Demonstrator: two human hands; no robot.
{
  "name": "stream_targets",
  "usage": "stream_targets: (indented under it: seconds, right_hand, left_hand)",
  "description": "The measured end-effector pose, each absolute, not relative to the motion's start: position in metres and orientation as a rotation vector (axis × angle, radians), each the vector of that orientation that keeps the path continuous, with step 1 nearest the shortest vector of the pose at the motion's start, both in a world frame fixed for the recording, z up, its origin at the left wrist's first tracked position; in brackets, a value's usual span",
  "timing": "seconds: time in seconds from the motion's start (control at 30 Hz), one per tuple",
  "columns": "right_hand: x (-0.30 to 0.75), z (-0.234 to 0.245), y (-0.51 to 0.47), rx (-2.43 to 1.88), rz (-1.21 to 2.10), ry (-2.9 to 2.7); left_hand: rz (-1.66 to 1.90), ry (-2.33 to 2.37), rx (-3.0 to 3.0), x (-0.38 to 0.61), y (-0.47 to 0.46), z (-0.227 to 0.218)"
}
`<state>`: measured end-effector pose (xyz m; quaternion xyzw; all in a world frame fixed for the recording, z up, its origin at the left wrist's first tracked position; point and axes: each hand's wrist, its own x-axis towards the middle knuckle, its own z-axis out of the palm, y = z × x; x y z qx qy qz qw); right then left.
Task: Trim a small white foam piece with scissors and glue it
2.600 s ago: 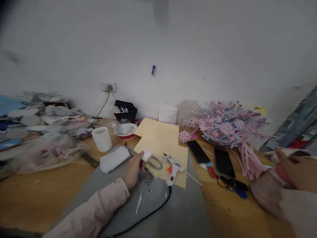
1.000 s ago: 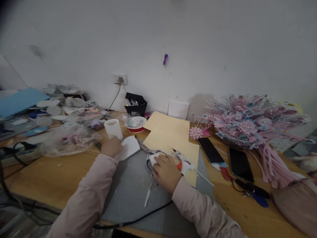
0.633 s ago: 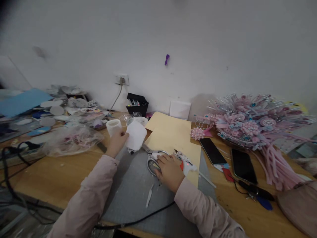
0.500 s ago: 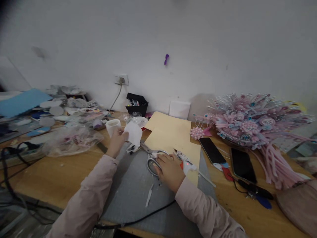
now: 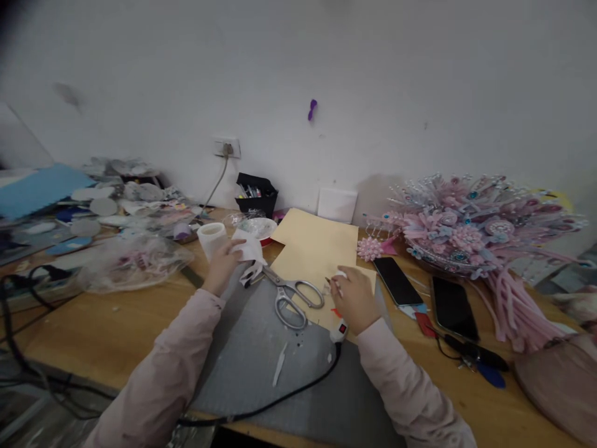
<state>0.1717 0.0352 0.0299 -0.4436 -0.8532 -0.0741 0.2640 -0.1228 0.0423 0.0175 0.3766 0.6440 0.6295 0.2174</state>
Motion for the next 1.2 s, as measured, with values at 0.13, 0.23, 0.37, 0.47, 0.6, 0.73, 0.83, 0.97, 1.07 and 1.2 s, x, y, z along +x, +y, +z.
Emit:
stream_targets:
  seconds: [0.13,0.23,0.37,0.47,0.6,0.73,0.83,0.97,1.07,1.2]
  right_hand:
    - [0.139,0.011,0.009,-1.146,0.055,-2.489]
    - [0.117,0.003,-0.008,-1.245,0.153,-2.596]
    - [0.106,0.007,-0.008,-1.418,0.216,-2.588]
    - [0.1,0.015,-0.002,-1.517,0.25,-2.575]
    - [0.095,0.022,-0.003,-1.575,0.379,-2.499]
    - [0.098,0.022,-0.001,-1.561,0.648,-2.317]
    - [0.104,0.022,0.004,-1.493,1.149,-1.984]
    - [0.11,0.024,0.003,-1.329,1.641,-1.501]
    - [0.112,0.03,-0.003,-1.208,1.745,-1.37]
    - [0.116,0.034,-0.005,-0.913,2.095,-0.961]
  left_hand:
    - [1.756,1.692,0.997,-0.125,0.044,0.016]
    - [1.761,1.678,0.965,-0.124,0.042,0.02]
    - [1.749,1.631,0.928,-0.119,0.038,0.027]
    - [1.753,1.6,0.903,-0.114,0.036,0.03]
    - [1.841,1.528,0.863,-0.111,0.036,0.031]
    - [1.904,1.511,0.885,-0.115,0.039,0.026]
    - [1.91,1.532,0.895,-0.117,0.041,0.023]
    - [1.947,1.526,0.972,-0.116,0.041,0.022]
    - [1.95,1.521,1.022,-0.112,0.04,0.023]
    - [1.869,1.498,0.992,-0.108,0.038,0.023]
